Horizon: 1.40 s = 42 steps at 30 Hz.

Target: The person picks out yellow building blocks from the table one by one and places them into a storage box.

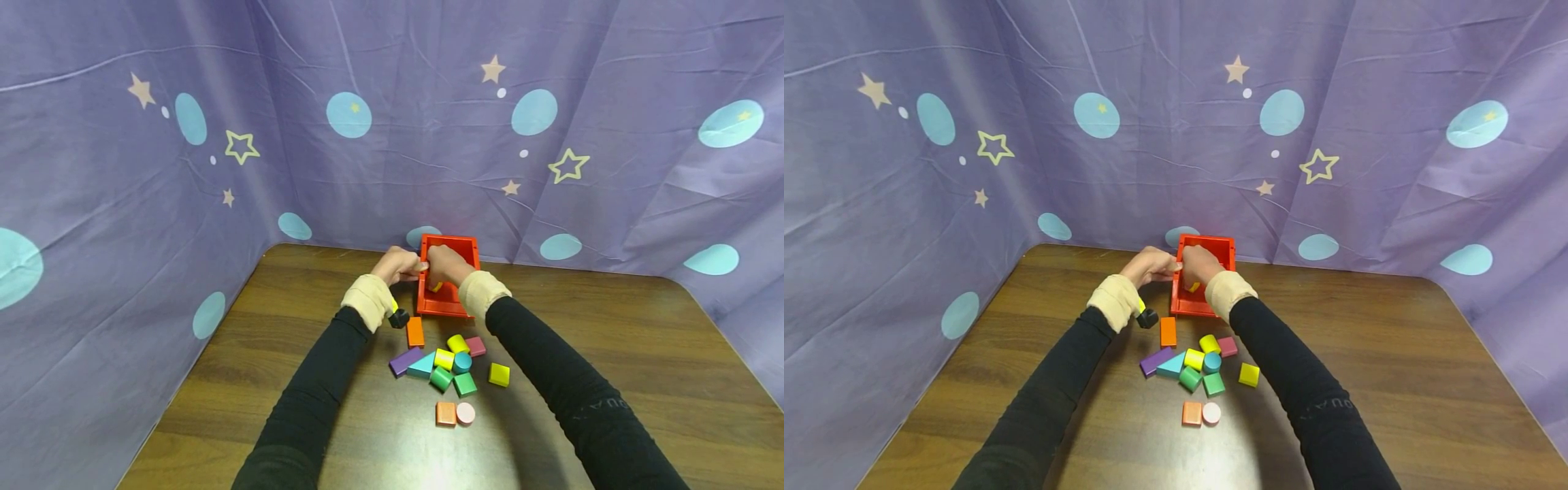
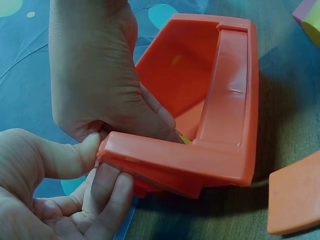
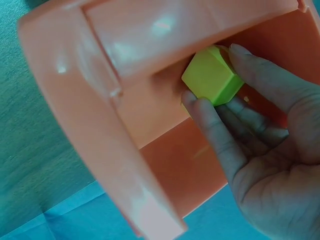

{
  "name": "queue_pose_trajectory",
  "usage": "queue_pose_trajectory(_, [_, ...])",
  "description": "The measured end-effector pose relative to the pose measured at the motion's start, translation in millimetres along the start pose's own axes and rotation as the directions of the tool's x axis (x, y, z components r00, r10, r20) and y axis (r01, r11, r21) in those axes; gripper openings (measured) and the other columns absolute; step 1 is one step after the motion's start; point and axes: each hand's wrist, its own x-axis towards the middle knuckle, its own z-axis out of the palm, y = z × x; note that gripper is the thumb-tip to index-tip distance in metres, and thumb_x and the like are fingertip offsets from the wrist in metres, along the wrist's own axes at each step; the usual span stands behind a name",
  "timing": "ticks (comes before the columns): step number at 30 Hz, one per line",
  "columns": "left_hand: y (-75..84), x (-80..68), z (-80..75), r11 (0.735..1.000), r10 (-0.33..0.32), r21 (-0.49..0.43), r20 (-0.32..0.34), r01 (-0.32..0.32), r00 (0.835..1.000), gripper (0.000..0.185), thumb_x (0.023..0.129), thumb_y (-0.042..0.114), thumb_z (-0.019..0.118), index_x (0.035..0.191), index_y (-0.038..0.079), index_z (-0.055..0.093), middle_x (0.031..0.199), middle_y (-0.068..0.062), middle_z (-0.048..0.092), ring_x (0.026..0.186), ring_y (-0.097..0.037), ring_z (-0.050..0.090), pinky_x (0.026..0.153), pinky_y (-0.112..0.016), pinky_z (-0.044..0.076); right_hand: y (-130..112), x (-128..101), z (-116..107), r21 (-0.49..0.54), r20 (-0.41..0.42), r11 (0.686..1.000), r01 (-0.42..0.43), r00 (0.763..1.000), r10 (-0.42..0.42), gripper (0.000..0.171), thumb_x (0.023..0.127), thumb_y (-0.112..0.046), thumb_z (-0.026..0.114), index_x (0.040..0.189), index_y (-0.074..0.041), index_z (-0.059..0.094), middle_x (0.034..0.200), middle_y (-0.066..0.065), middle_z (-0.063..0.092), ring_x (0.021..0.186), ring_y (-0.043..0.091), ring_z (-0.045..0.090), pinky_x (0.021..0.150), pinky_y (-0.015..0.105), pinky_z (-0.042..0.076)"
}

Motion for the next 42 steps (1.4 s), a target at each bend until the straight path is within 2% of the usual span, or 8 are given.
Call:
queue_pose_trajectory(5, [1.2,0.4,-0.1,1.0,-0.018,0.006,0.003,0.018,1.0,0.016,0.09,0.004,0.072,0.076,0.004,0.065,0.075,-0.001,0.057,0.071,-0.012,0.059,0.096,-0.036,0.061,2,4,2,-0.005,-0.002,1.0,-0.006,1.0,0.006,0.026,0.072,-0.004,0.09,0.094,0.0,0.075,0.089,0.01,0.07,0.076,0.022,0.055,0.071,0.031,0.058])
queue_pose_trajectory(8, [2.0,-0.2,-0.2,1.0,-0.027,-0.01,0.007,0.027,1.0,0.006,0.09,0.003,0.073,0.09,0.0,0.068,0.08,-0.001,0.059,0.075,-0.013,0.061,0.094,-0.032,0.062,2,4,3,-0.003,-0.008,1.0,0.001,1.0,-0.001,0.027,0.072,-0.004,0.09,0.093,0.0,0.075,0.09,0.011,0.071,0.076,0.022,0.056,0.073,0.032,0.059])
queue_pose_trajectory(12, [2.9,-1.3,-0.2,0.998,-0.031,-0.049,0.015,0.031,0.999,0.027,0.09,0.001,0.072,0.116,-0.006,0.068,0.085,-0.002,0.061,0.08,-0.014,0.063,0.094,-0.031,0.061,2,2,4,-0.002,-0.017,1.0,0.009,1.0,-0.009,0.027,0.071,-0.005,0.091,0.093,-0.001,0.075,0.092,0.012,0.072,0.077,0.022,0.055,0.076,0.034,0.061])
queue_pose_trajectory(15, [3.0,-1.6,-0.2,0.999,-0.027,-0.047,0.017,0.027,1.0,0.035,0.09,0.001,0.072,0.123,-0.008,0.065,0.086,-0.001,0.061,0.079,-0.014,0.063,0.094,-0.031,0.061,1,0,3,-0.005,-0.021,1.0,0.01,1.0,-0.01,0.029,0.071,-0.005,0.091,0.094,-0.001,0.075,0.094,0.012,0.072,0.078,0.023,0.056,0.077,0.035,0.062])
queue_pose_trajectory(20, [2.7,-2.0,-0.4,0.999,-0.022,-0.037,0.015,0.023,1.0,0.031,0.09,0.002,0.072,0.119,-0.007,0.066,0.084,-0.001,0.06,0.076,-0.012,0.061,0.095,-0.031,0.061,0,0,3,-0.018,-0.012,1.0,-0.003,1.0,0.003,0.03,0.071,-0.005,0.092,0.095,-0.001,0.075,0.097,0.012,0.072,0.08,0.023,0.057,0.077,0.036,0.062])
queue_pose_trajectory(31, [1.9,-3.1,-0.6,0.999,-0.017,-0.048,0.013,0.017,1.0,0.005,0.089,0.001,0.072,0.091,-0.001,0.067,0.074,0.0,0.061,0.07,-0.012,0.06,0.103,-0.038,0.058,-2,-3,-1,-0.042,-0.014,0.999,0.004,1.0,-0.005,0.027,0.07,-0.003,0.09,0.092,-0.001,0.074,0.089,0.009,0.065,0.078,0.022,0.049,0.069,0.03,0.052])
queue_pose_trajectory(38, [0.0,-2.0,0.2,1.0,-0.012,-0.017,0.008,0.012,1.0,0.011,0.089,0.0,0.07,0.08,0.001,0.065,0.073,-0.001,0.058,0.069,-0.012,0.059,0.103,-0.041,0.058,-2,-7,-6,-0.078,-0.022,0.997,0.022,0.999,-0.024,0.024,0.07,-0.005,0.091,0.084,-0.003,0.071,0.084,0.006,0.059,0.077,0.021,0.047,0.066,0.029,0.049])
queue_pose_trajectory(42, [-0.1,-1.5,0.4,0.999,-0.008,-0.052,0.006,0.008,1.0,0.014,0.089,-0.001,0.069,0.077,0.003,0.065,0.071,-0.001,0.06,0.065,-0.011,0.059,0.104,-0.042,0.057,-3,-7,-11,-0.091,-0.02,0.996,0.024,0.999,-0.026,0.024,0.07,-0.006,0.09,0.083,-0.004,0.07,0.082,0.005,0.056,0.075,0.02,0.047,0.063,0.029,0.048])
